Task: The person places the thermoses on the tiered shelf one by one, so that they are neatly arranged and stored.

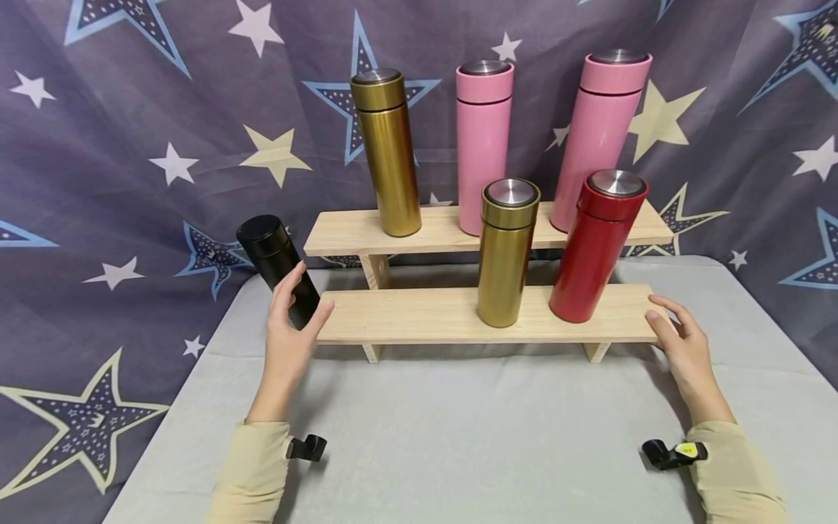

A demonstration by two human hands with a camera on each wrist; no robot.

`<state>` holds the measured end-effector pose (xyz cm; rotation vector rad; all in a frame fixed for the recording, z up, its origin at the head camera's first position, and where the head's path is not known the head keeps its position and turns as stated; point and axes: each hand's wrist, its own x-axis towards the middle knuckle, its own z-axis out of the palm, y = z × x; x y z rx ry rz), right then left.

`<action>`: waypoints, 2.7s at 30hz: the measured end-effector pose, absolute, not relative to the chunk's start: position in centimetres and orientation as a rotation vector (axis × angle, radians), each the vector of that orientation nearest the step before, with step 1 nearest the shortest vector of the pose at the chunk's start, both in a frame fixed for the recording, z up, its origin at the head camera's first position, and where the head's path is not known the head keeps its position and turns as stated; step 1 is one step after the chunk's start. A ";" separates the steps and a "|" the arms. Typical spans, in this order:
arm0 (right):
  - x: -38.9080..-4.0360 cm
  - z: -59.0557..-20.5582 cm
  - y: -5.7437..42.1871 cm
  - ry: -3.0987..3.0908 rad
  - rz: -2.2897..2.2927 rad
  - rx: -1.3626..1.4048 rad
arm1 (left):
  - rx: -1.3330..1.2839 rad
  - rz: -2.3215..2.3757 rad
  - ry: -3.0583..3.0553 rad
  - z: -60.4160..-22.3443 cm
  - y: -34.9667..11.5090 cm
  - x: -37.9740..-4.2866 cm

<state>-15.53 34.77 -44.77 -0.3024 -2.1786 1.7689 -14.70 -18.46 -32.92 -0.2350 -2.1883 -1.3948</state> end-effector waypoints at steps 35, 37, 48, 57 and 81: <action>-15.6 -44.9 35.0 -2.107 1.850 -0.263 | 0.021 -1.434 -2.061 -37.0 -24.4 -17.1; -15.6 -44.9 34.9 -2.119 1.836 -0.273 | 0.042 -1.478 -2.080 -37.0 -24.6 -17.5; -15.5 -44.9 34.9 -2.146 1.807 -0.287 | 0.055 -1.563 -2.151 -36.0 -25.2 -19.6; -15.5 -44.9 34.9 -2.127 1.826 -0.283 | 0.094 -1.547 -2.158 -36.2 -25.5 -21.3; -15.6 -44.8 34.8 -2.116 1.842 -0.271 | 0.062 -1.562 -2.162 -36.5 -25.3 -22.9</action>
